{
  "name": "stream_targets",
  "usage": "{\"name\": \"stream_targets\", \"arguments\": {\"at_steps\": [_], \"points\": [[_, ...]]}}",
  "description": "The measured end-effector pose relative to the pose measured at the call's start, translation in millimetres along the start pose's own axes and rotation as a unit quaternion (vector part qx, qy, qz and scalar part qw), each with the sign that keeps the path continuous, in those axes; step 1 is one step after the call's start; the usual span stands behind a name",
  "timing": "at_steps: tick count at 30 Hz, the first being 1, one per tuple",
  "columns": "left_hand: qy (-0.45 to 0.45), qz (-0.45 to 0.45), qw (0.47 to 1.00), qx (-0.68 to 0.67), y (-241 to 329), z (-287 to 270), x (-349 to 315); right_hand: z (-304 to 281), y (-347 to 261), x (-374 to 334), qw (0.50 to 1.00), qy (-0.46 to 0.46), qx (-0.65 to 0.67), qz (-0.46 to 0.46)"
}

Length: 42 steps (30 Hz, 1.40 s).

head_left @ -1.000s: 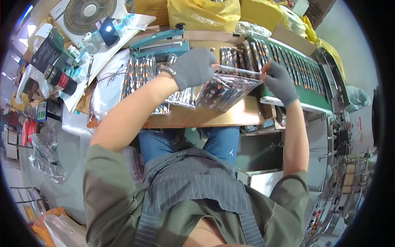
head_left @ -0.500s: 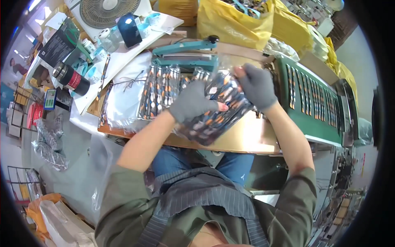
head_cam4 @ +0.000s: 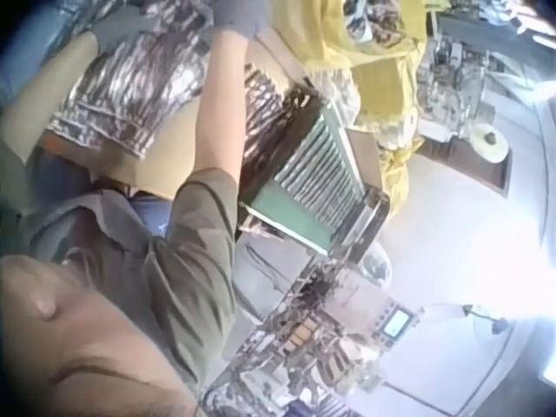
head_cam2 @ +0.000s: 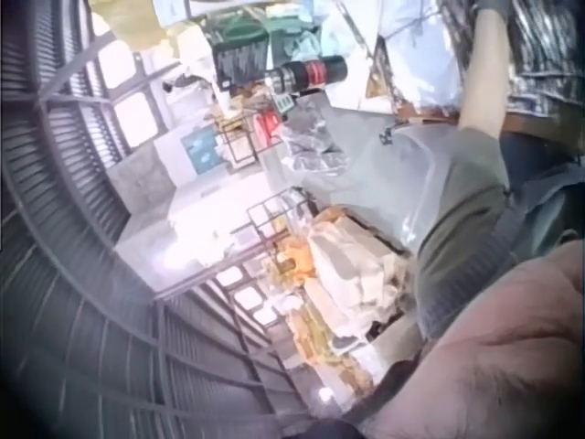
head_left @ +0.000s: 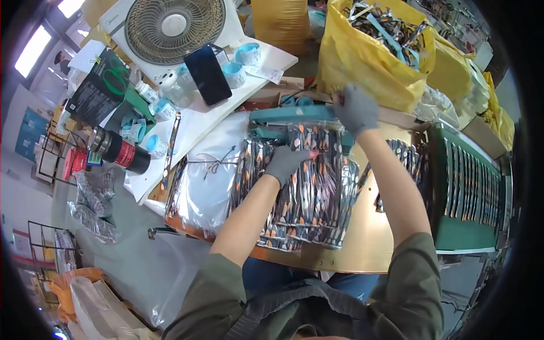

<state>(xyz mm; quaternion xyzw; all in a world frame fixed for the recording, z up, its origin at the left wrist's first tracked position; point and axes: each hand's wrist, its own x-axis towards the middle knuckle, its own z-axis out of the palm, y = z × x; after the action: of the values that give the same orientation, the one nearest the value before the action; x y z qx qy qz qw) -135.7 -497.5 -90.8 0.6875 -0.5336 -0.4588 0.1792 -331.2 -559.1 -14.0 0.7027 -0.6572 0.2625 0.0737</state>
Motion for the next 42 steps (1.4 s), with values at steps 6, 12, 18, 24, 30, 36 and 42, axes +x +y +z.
{"name": "stream_targets", "arguments": {"at_steps": [6,12,18,24,30,36,42], "points": [[-0.037,0.063,0.989,-0.132,35,-17,-37,32,15,-17,0.998,-0.040,0.027,0.027],[-0.014,0.053,0.998,-0.037,-12,-3,6,39,15,-23,0.997,0.004,0.069,0.039],[-0.035,0.062,0.996,-0.044,-26,7,20,27,20,-40,0.979,-0.055,0.139,0.137],[0.065,0.157,0.985,0.021,2,10,-64,-26,19,-211,0.749,-0.047,0.604,0.270],[0.100,0.147,0.982,0.068,-11,68,-120,-55,11,-261,0.635,-0.299,0.585,0.406],[-0.281,0.141,0.843,-0.437,-60,19,-199,-108,-27,-304,0.492,-0.305,0.765,0.283],[0.177,0.158,0.971,-0.024,-99,-88,-331,-118,-105,-291,0.383,-0.418,0.796,0.214]]}}
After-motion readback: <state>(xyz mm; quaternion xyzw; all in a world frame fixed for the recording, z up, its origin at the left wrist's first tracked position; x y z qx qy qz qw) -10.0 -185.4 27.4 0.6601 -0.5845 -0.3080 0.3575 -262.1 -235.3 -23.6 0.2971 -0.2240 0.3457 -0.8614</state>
